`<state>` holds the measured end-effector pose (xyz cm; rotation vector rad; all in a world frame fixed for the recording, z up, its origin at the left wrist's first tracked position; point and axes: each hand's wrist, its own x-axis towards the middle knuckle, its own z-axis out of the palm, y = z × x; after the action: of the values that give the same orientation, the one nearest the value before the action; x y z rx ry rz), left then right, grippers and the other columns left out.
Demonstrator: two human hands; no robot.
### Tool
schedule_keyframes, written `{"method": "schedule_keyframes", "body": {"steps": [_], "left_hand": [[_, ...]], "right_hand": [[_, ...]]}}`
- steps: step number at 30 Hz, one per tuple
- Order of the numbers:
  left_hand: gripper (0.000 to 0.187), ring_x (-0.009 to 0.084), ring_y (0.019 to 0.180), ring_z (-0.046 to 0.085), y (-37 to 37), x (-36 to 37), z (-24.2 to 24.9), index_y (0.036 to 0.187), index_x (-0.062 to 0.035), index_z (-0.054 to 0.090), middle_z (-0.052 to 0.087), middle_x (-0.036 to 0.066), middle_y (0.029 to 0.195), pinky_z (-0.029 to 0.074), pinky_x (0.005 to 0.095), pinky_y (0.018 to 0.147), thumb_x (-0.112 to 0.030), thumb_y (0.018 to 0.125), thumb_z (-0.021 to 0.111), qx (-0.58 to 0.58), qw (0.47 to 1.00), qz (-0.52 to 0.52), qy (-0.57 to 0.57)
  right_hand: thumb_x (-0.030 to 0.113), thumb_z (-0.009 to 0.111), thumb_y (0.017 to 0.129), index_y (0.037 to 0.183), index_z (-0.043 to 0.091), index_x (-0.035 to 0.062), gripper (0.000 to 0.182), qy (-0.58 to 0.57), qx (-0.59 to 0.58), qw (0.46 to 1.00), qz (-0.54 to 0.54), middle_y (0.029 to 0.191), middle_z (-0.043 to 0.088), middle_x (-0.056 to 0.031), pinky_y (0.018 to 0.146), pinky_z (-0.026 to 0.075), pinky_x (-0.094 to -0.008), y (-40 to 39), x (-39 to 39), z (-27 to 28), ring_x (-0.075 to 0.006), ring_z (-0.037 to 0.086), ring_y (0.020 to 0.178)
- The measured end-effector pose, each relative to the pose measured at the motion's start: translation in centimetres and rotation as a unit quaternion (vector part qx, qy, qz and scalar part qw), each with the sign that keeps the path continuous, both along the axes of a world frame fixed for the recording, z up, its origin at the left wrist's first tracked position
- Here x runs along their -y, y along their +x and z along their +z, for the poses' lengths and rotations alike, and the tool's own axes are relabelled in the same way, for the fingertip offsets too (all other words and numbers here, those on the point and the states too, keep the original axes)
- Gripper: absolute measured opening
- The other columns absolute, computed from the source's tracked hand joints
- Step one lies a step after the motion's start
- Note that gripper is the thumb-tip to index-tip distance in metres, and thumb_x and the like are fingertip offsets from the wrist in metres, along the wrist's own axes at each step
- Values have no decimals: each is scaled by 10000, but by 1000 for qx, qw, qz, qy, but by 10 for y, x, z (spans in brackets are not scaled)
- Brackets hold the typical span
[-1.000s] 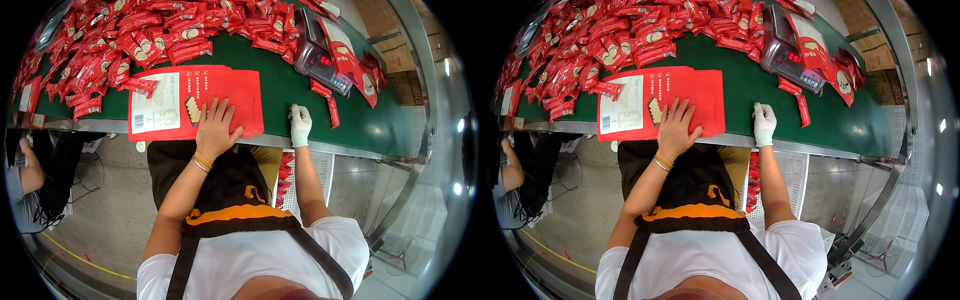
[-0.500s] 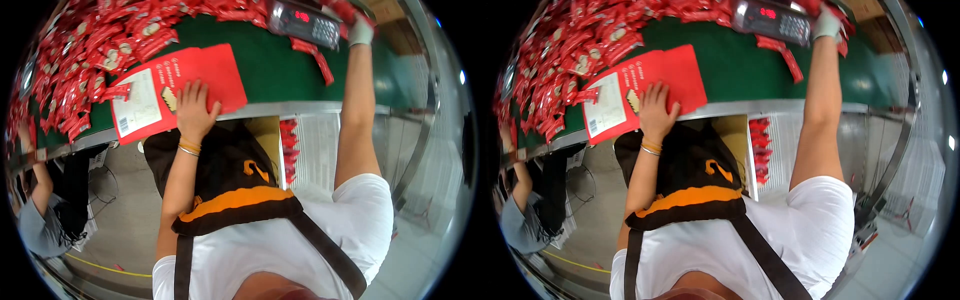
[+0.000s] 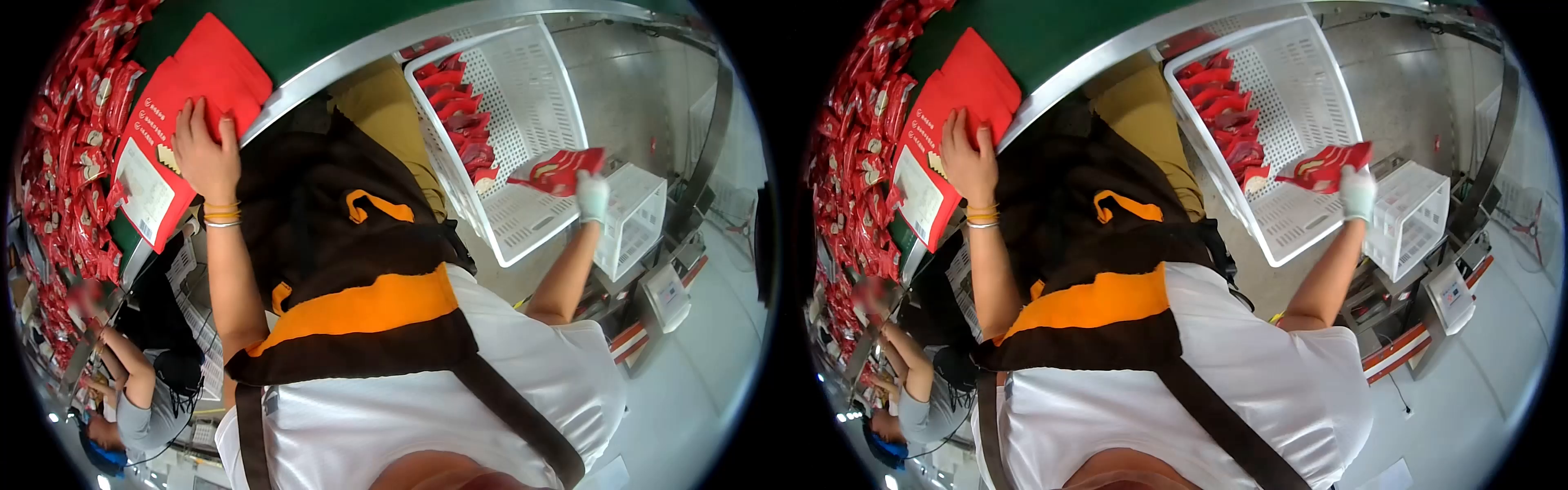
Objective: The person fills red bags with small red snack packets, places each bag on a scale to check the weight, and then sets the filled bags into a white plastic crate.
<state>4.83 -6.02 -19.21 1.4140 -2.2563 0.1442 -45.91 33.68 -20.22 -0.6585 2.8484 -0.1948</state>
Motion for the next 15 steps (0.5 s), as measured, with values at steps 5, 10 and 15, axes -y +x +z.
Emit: {"method": "schedule_keyframes", "body": {"steps": [5,10,15], "left_hand": [[423,350,1227,521,2,3,0,1256,-41,594,570,156,1329,395,434,1040,-310,930,581,17,999,-33,4],[407,353,1264,494,11,9,0,1282,-7,569,548,188,1347,364,427,1081,-243,951,536,34,997,-42,47],[400,357,1312,454,30,20,-3,1309,12,534,500,214,1394,326,414,1119,-191,967,490,8,992,-37,118]], "right_hand": [[274,481,858,891,719,48,330,266,93,955,90,931,696,-241,823,528,-496,11,-116,-223,-395,680,907],[329,459,894,964,738,64,391,307,220,925,49,1071,686,-201,891,522,-446,73,-146,-360,-358,665,1023],[260,492,921,996,724,94,295,352,54,892,277,1126,675,-169,804,538,-449,108,-114,-407,-315,672,962]]}}
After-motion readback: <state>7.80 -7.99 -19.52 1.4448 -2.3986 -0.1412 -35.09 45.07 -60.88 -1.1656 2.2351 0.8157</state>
